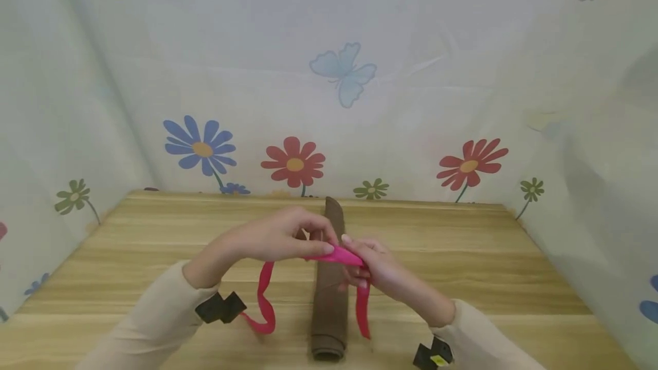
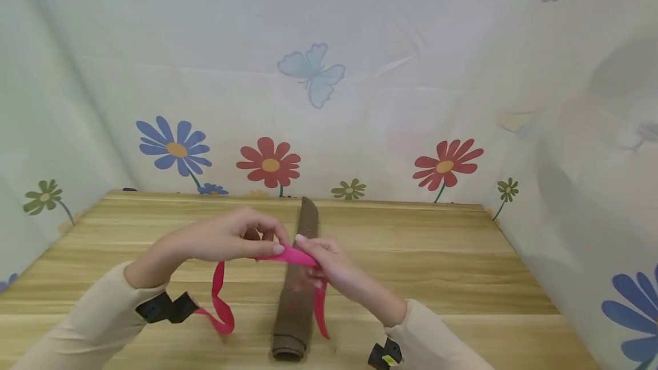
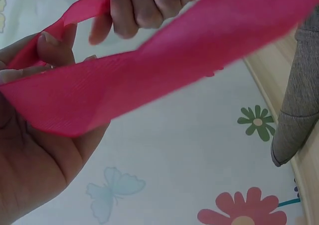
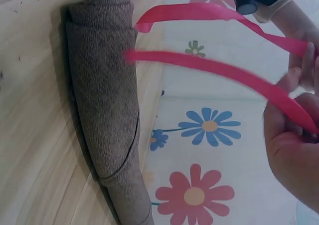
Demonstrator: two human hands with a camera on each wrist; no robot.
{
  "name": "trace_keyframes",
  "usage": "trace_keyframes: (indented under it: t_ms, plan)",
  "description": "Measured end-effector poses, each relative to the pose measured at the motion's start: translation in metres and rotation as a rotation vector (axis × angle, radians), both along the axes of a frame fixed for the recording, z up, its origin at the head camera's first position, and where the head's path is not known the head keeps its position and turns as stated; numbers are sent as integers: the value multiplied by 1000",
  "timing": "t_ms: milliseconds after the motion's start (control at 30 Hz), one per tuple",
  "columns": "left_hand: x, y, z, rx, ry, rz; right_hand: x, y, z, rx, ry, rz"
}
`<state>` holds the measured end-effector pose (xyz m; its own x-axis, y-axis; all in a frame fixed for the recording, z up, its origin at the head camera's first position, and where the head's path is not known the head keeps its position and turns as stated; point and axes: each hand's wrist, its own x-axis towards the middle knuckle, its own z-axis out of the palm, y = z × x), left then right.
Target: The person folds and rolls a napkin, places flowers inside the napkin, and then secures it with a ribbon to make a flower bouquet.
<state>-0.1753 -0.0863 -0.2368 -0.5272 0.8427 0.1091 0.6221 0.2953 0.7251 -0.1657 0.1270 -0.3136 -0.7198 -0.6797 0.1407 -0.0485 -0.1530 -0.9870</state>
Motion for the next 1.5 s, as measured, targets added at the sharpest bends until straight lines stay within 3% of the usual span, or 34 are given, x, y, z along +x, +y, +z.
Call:
trace_keyframes:
  t_ms: [300, 467, 733, 1033, 1333, 1500]
  plan:
    - [-6, -14, -2, -10, -4, 17, -5, 18, 2, 39, -1, -49]
    - [-12, -25, -9, -34, -76, 30, -13, 32, 5, 19, -4, -67]
    - [-26, -50, -22, -48, -201, 95, -35, 58, 8, -47, 17, -38]
    - [-40, -69, -32, -61, -211, 210, -55, 82, 3, -13, 14, -112]
    - [-65, -81, -49, -15, -181, 263, -72, 99, -2, 74, -3, -210]
    - [-76, -79, -63, 76, -255, 334, -78, 104, -5, 122, 1, -213]
